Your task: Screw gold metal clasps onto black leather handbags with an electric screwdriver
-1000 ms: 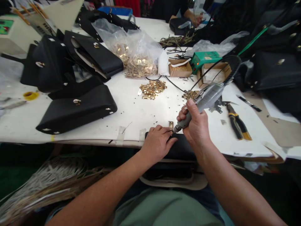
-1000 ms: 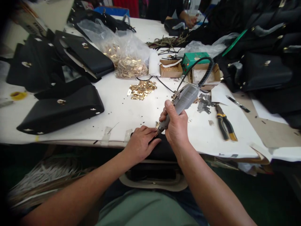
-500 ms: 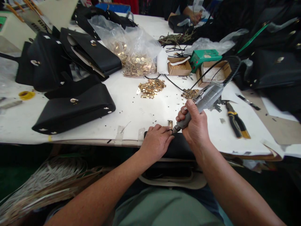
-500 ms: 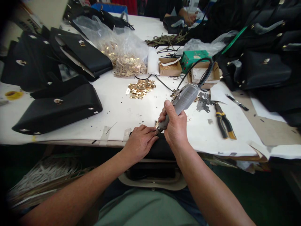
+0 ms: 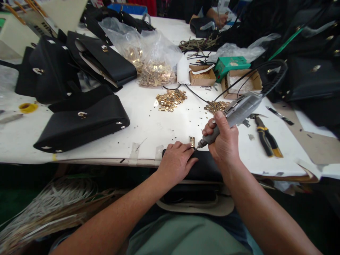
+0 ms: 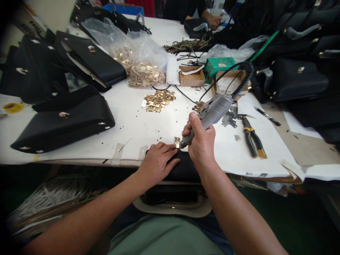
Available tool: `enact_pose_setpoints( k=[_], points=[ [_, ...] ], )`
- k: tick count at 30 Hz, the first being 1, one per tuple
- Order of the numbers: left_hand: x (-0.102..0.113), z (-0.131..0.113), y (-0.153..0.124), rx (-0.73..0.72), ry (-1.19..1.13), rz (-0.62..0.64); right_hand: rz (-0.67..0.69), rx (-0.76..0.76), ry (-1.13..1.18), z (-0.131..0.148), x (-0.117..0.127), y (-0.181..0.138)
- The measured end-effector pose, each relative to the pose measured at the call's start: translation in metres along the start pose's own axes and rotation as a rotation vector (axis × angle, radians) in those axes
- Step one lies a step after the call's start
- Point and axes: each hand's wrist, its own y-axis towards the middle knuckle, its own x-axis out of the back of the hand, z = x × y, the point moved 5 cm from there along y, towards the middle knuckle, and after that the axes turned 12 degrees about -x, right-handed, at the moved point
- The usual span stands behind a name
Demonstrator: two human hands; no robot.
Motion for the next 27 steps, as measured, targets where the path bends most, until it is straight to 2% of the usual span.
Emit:
enact_pose_setpoints(
  k=[6, 17, 21, 27],
  points=[
    [0.001, -0.002, 0.002, -0.005, 0.044, 0.027, -0.057, 0.126, -0.107, -0.003, -0.002, 0.010],
    [0.000, -0.001, 0.003, 0.010, 0.036, 0.037, -0.054, 0.092, -0.249, -0.026, -0.003, 0.015],
    [0.000, -0.001, 0.003, 0.008, 0.032, 0.041, -0.021, 0.098, -0.343, -0.025, -0.004, 0.013],
    [0.000, -0.001, 0.003, 0.028, 0.018, 0.021, 0.099, 0.077, -0.545, -0.024, -0.016, 0.008]
  ],
)
